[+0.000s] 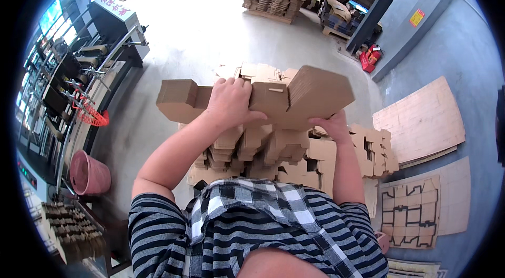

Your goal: The person picks up flat cardboard pieces from a stack, folds them into box shapes, and places them into a machine. The person repeats this process multiple times throughout the clip.

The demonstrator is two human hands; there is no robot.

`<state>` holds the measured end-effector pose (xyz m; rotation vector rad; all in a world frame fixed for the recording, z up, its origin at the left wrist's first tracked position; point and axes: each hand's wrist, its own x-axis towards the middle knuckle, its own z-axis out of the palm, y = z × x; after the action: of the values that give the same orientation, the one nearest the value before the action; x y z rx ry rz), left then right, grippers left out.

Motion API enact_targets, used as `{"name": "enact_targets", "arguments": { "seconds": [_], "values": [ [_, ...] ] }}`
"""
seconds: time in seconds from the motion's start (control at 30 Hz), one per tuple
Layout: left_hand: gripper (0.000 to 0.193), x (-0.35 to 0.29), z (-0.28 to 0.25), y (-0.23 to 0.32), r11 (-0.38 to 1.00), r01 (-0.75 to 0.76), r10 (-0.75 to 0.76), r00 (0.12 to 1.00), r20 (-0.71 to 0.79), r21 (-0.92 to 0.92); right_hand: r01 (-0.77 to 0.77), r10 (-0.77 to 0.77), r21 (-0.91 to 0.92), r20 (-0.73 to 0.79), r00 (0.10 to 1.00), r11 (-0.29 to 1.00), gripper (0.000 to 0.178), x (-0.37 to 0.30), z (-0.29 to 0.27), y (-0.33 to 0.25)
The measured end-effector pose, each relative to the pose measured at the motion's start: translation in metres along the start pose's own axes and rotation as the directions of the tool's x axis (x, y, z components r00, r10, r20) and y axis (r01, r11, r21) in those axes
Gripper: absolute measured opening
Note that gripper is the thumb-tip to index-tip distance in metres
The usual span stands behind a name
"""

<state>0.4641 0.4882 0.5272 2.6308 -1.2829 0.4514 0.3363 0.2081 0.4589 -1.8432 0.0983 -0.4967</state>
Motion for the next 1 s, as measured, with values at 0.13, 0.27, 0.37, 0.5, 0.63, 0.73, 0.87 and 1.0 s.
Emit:
{"name": "enact_targets", "arguments": {
  "seconds": [0.13, 0.27, 0.37, 0.5, 0.63, 0.73, 0.87, 1.0],
  "values": [
    [0.066, -0.002, 0.014, 0.001, 1.000, 0.016, -0.016, 1.000, 0.020, 0.007, 0.061, -0.062, -0.112, -0.012, 0.998, 0.992, 0.042, -0.001, 0.002, 0.006],
    [0.067, 0.003, 0.013, 0.001, 0.999, 0.054, -0.054, 0.998, 0.044, -0.006, -0.166, 0.169, -0.057, 0.061, 0.984, 0.985, 0.050, 0.005, -0.003, 0.001],
    [0.068, 0.002, 0.019, 0.000, 0.998, 0.041, -0.041, 0.999, -0.003, -0.038, -0.093, 0.095, -0.130, 0.006, 0.995, 0.987, 0.056, 0.004, -0.007, -0.008],
    [0.068, 0.002, 0.023, -0.007, 0.999, 0.013, -0.014, 1.000, -0.027, -0.037, 0.367, -0.346, 0.012, -0.306, 0.887, 0.930, 0.043, 0.003, -0.001, -0.074],
    [0.070, 0.005, 0.023, -0.009, 0.999, 0.034, -0.034, 0.999, -0.010, -0.035, 0.588, -0.710, -0.580, 0.023, 0.704, 0.564, 0.030, 0.019, 0.012, -0.147],
    [0.070, 0.004, 0.022, -0.010, 0.998, 0.047, -0.047, 0.999, -0.009, -0.031, 0.637, -0.570, -0.748, 0.447, 0.690, 0.185, 0.019, 0.036, 0.060, -0.167],
    [0.071, 0.005, 0.024, -0.008, 0.998, 0.045, -0.045, 0.999, -0.007, -0.043, 0.536, -0.049, -0.810, 0.561, 0.827, -0.238, 0.014, 0.055, 0.103, -0.155],
    [0.071, 0.003, 0.026, -0.009, 0.998, 0.048, -0.048, 0.999, -0.005, -0.041, 0.537, 0.238, -0.790, 0.483, 0.843, -0.297, 0.014, 0.064, 0.124, -0.157]
  ]
}}
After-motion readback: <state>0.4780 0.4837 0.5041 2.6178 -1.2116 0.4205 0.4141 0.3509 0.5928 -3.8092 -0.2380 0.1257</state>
